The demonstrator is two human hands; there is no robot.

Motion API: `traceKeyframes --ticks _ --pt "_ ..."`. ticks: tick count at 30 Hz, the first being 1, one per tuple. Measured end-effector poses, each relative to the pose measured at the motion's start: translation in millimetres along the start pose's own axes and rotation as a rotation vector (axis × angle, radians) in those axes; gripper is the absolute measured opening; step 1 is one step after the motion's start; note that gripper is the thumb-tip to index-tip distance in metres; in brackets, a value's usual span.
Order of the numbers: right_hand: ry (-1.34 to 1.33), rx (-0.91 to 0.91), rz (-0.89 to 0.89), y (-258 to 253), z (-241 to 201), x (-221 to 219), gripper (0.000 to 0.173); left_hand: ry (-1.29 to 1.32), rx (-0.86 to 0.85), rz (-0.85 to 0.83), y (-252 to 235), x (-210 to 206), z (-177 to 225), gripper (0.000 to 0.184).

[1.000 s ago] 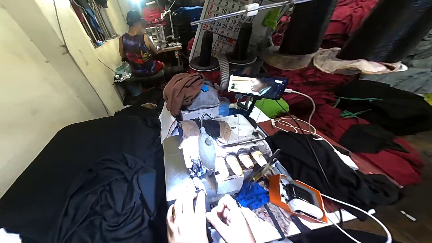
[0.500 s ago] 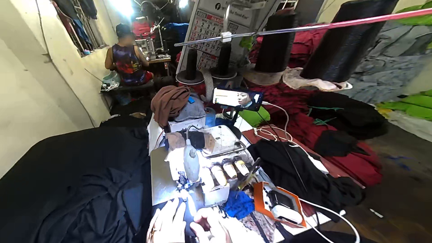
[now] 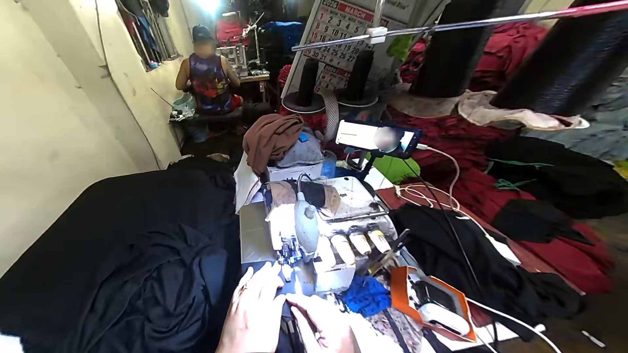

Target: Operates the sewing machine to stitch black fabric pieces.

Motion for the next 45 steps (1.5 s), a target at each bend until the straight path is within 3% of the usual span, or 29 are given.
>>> traceKeyframes --ticks 6,9,13,18,20,22,24,28,32,35,38,45 --pt "0.121 -0.047 -0.035 0 -12 -10 0.026 0.063 -0.014 -0.116 -21 -4 -21 0.033" --pt "0.178 -0.078 -0.063 -3 -18 -19 0.027 0.114 0.081 -0.137 -46 -1 -37 0.036" --pt "0.107 -0.132 -0.128 -2 -16 -18 0.029 -0.042 0.247 -0.018 -61 1 -57 0.031" --pt "-0.024 -0.171 -0.143 -7 -14 -6 0.022 -0.008 0.299 0.232 -32 11 -70 0.016" --pt "-0.040 -0.123 -0.110 -11 -19 -1 0.019 0.012 0.318 0.251 -15 29 -63 0.015" --pt "-0.090 -0.067 -0.094 -14 -24 -1 0.016 0.127 0.356 0.153 0 49 -47 0.017" --pt "-0.169 -0.015 -0.123 -16 -26 -6 0.015 0.156 0.301 0.131 15 56 -31 0.017" --pt "-0.250 0.036 -0.249 -12 -24 -10 0.011 0.259 0.209 0.007 30 44 1 0.013" --pt "-0.067 -0.030 -0.229 -12 -3 10 0.015 0.325 0.220 -0.124 24 13 25 0.018" --pt "0.136 0.038 -0.096 -18 -4 28 0.015 0.370 0.247 0.076 5 14 29 0.015" --pt "0.116 0.073 -0.050 -15 -13 36 0.015 0.329 0.244 0.310 -8 32 3 0.016" --pt "0.072 -0.096 -0.198 27 62 26 0.019 -0.019 0.099 -0.115 7 4 -21 0.047"
Point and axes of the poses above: each hand's wrist, its own y-axis away from the middle knuckle, its own x-axis out of the back of the hand, z = x × y, the point moved 8 cm from there along -y, towards the middle knuckle, and after that the axes turned 12 degrees about -y, right-handed, at the moved point
